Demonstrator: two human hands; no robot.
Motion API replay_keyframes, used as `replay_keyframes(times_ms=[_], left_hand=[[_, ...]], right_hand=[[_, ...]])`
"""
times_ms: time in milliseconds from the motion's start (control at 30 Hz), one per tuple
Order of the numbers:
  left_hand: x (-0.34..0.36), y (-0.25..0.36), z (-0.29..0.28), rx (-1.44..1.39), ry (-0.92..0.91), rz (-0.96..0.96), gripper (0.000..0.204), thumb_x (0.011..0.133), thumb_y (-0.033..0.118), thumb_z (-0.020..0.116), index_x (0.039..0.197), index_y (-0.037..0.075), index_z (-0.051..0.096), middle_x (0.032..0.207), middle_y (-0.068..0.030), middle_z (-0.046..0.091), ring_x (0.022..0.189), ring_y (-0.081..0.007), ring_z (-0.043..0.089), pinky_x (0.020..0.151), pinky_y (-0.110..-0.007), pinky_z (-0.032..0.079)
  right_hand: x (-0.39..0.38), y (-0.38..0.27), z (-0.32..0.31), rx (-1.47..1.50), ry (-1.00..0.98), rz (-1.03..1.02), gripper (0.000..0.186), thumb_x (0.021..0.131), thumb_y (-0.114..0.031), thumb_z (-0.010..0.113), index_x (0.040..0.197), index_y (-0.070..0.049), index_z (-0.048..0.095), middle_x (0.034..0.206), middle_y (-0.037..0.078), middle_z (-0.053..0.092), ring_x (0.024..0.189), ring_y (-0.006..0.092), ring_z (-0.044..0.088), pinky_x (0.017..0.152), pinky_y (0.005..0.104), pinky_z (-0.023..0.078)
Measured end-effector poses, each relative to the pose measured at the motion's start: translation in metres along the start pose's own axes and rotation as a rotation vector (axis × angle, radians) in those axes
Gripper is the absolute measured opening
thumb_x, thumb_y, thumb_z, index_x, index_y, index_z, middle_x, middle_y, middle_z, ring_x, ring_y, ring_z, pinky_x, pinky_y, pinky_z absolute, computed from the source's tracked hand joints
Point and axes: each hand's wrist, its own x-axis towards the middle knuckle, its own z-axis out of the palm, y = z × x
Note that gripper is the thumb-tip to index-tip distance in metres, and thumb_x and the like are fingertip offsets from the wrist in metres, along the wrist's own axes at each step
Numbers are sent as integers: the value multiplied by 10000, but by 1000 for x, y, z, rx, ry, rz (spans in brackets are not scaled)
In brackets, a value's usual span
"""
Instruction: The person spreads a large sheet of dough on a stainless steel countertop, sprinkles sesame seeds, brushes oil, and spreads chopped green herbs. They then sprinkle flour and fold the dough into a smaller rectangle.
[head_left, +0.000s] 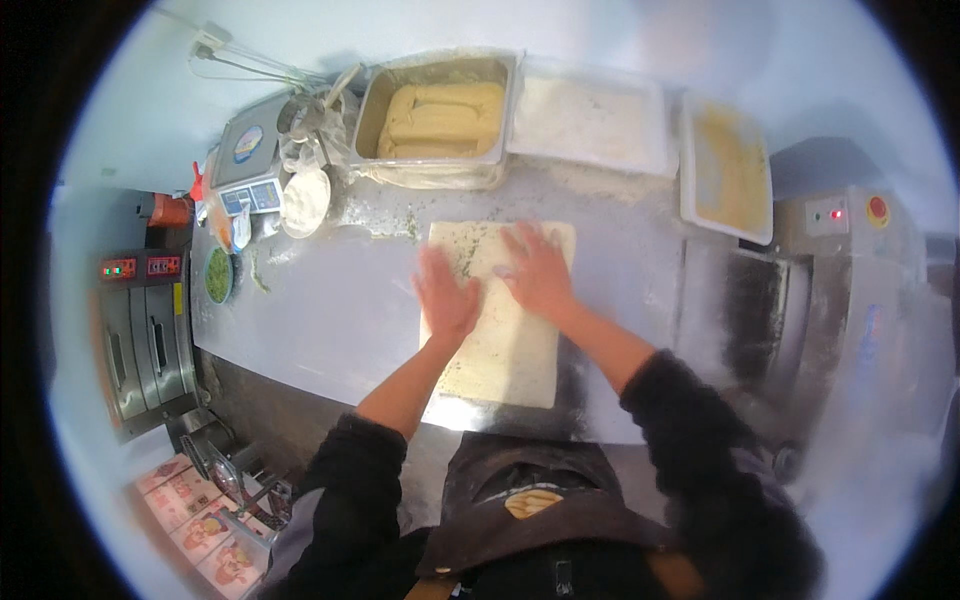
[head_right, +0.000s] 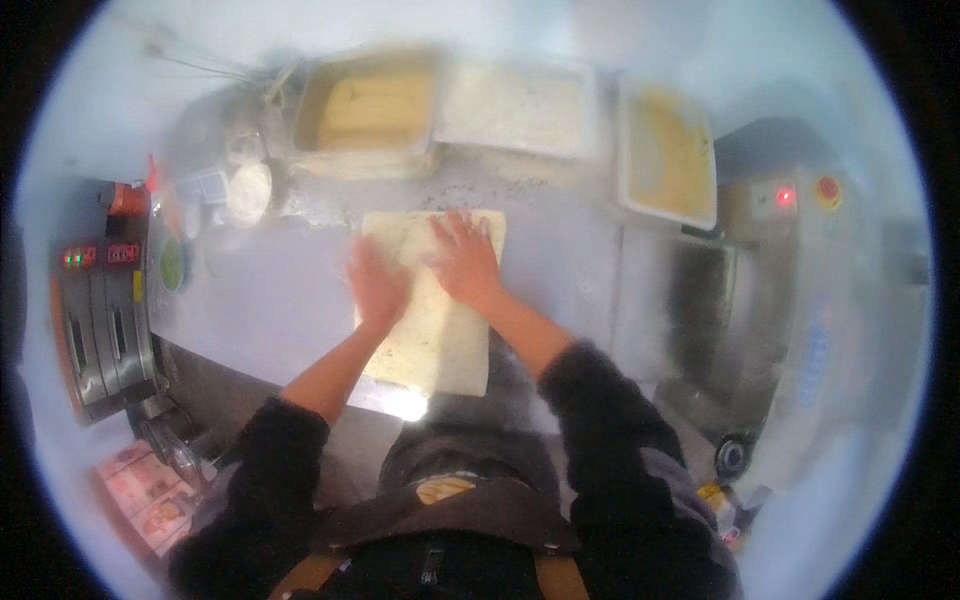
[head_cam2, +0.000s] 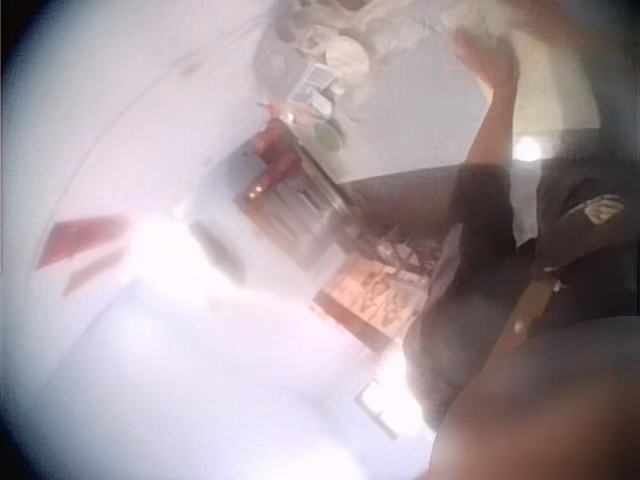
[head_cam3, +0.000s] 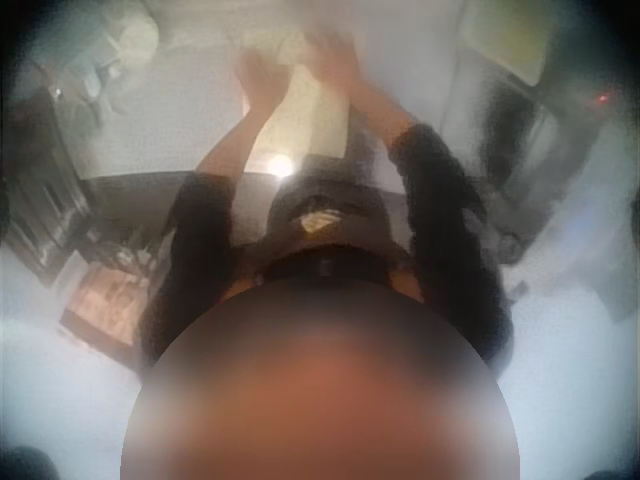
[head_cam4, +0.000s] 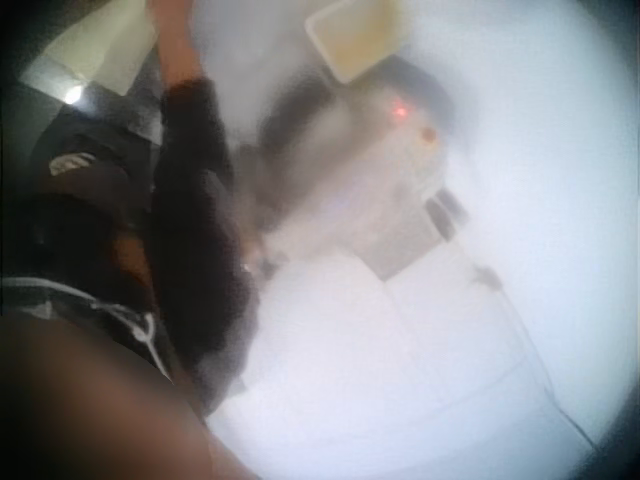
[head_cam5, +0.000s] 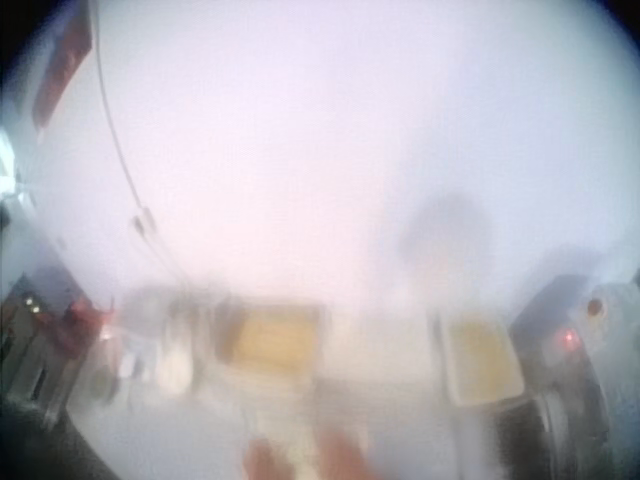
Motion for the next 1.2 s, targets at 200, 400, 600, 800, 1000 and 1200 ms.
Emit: replay_keyframes(times_ms=[200, 400, 600, 800, 1000, 1200], left_hand=[[31, -23, -37, -7, -444, 794, 931, 1001, 440, 627, 1732, 5, 251, 1814, -217, 222, 1700, -380, 151, 1372, -589, 102], [70, -52, -54, -37, -465, 1186, 1200, 857, 656, 720, 1731, -14, 241, 1821, -218, 197, 1704, -350, 149, 1394, -541, 88], [75, -50, -51, 14, -670, 1199, 1229, 846, 690, 734, 1734, -2, 240, 1809, -233, 222, 1694, -344, 187, 1399, -520, 86], [41, -53, -46, -4, -529, 1125, 1249, 859, 722, 705, 1707, -70, 244, 1798, -250, 239, 1700, -344, 150, 1399, -501, 79], [8, -45, -38, -29, -382, 946, 1242, 882, 748, 663, 1715, -63, 227, 1810, -254, 200, 1704, -369, 121, 1396, -500, 57], [-50, -53, -32, 111, -239, 806, 1183, 918, 687, 694, 1735, -16, 206, 1830, -202, 171, 1709, -321, 122, 1393, -520, 79]], right_hand=[[-1, -20, -4, 354, -287, 77, 814, 991, -364, 717, 1689, -93, 399, 1725, 175, 403, 1652, 354, 293, 1335, 602, 224], [-18, -25, -12, -52, -197, -145, 871, 973, -334, 742, 1698, -47, 353, 1776, 172, 345, 1677, 316, 253, 1377, 535, 160], [-38, -32, -1, -98, -343, -203, 993, 958, -476, 751, 1710, -11, 298, 1772, 203, 322, 1675, 356, 236, 1377, 560, 136], [-61, -62, 9, -43, -308, -17, 1063, 954, -501, 775, 1746, -71, 211, 1788, 182, 289, 1684, 344, 208, 1386, 537, 141], [-93, -80, 29, -143, -206, 31, 1035, 979, -565, 702, 1749, -76, 212, 1789, 178, 285, 1683, 349, 209, 1385, 536, 137], [-123, -86, 49, -144, 4, 27, 966, 993, -564, 665, 1732, -71, 285, 1782, 171, 307, 1675, 346, 237, 1374, 546, 157]])
